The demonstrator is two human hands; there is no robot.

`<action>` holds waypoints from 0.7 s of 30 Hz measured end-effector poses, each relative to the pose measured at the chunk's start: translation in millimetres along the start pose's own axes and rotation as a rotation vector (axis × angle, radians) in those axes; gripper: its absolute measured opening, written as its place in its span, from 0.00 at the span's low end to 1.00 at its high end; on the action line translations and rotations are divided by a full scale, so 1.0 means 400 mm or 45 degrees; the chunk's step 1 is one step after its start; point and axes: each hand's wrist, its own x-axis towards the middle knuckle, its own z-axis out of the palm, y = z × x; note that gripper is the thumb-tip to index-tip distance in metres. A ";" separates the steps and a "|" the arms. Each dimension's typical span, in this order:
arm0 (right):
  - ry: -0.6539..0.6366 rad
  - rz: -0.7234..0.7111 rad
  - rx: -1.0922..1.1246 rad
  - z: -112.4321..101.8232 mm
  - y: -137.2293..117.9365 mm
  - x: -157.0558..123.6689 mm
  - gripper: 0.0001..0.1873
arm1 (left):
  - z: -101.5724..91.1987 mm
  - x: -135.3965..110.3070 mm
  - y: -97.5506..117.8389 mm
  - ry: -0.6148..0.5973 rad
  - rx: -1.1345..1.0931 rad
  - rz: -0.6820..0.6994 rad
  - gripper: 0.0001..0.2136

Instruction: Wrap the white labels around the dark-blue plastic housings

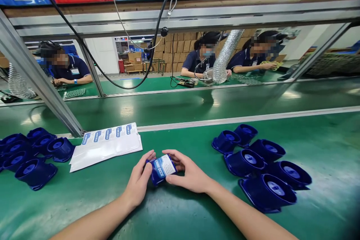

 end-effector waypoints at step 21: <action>0.294 -0.707 -0.815 0.098 0.091 0.109 0.28 | -0.293 0.151 -0.006 0.219 1.388 0.312 0.38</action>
